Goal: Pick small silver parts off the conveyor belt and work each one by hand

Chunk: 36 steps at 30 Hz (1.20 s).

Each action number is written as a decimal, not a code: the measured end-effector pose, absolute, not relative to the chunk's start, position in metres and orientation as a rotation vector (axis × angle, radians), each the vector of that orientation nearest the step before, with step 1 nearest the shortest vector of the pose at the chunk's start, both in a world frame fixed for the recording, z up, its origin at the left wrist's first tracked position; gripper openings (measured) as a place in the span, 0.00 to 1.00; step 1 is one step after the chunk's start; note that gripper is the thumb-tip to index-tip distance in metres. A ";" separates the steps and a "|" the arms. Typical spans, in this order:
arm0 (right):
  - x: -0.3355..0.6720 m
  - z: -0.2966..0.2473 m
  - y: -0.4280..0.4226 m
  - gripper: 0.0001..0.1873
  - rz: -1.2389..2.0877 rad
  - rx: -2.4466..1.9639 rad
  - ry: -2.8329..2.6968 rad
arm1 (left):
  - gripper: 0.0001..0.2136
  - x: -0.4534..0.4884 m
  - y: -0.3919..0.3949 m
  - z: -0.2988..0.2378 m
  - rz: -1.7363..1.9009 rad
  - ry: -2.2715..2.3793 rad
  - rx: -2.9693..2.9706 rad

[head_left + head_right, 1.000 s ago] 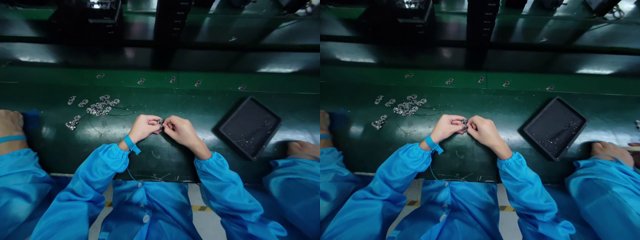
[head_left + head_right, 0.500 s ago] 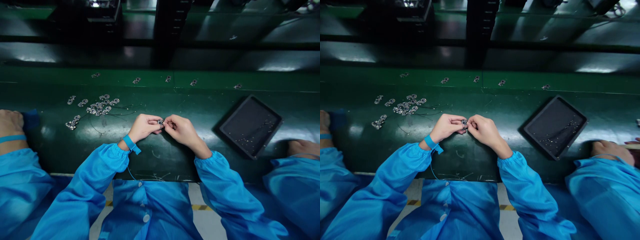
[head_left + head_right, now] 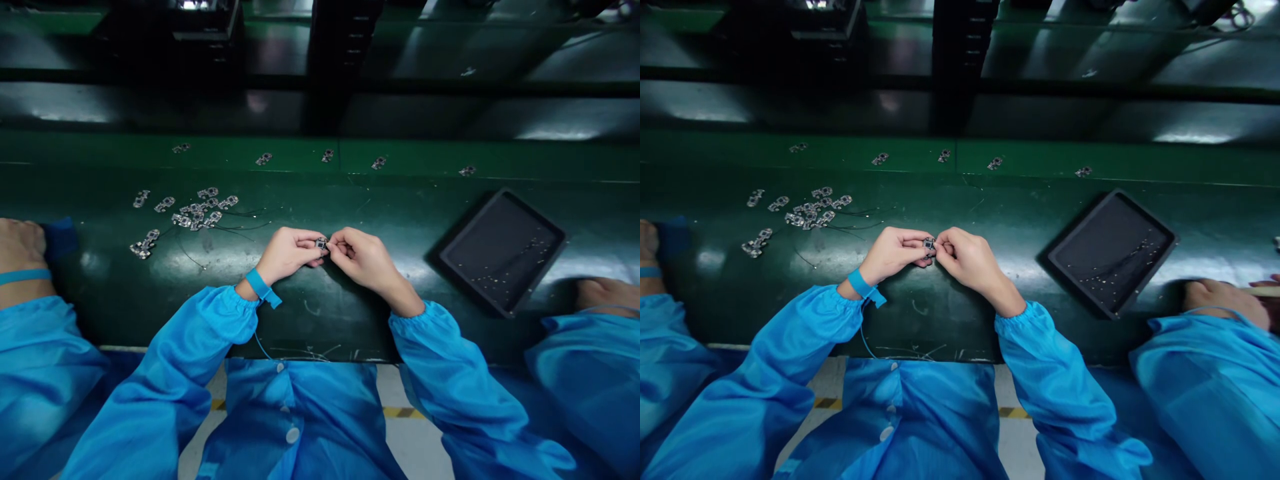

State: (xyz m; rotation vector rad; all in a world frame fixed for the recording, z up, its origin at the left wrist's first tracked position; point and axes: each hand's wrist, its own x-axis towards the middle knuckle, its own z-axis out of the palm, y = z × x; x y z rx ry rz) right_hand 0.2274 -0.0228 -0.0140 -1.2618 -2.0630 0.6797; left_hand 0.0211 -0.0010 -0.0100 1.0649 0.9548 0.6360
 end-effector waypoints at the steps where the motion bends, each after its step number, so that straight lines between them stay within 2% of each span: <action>1: 0.227 -0.014 -0.023 0.03 0.676 -1.263 -2.065 | 0.16 0.021 -0.001 -0.011 0.636 0.955 1.069; 22: 0.226 -0.013 -0.024 0.04 0.648 -1.283 -2.108 | 0.14 0.019 0.002 -0.008 0.579 0.940 1.097; 25: 0.226 -0.013 -0.024 0.03 0.704 -1.344 -2.056 | 0.15 0.018 0.002 -0.005 0.565 0.923 1.129; 28: 0.227 -0.012 -0.024 0.07 0.801 -1.408 -1.990 | 0.14 0.018 0.001 -0.003 0.564 0.903 1.157; 33: 0.228 -0.009 -0.023 0.12 1.088 -1.380 -1.797 | 0.16 0.019 0.002 -0.004 0.558 0.924 1.148; 36: 0.228 -0.007 -0.023 0.12 1.096 -1.370 -1.771 | 0.15 0.019 0.002 -0.004 0.562 0.941 1.133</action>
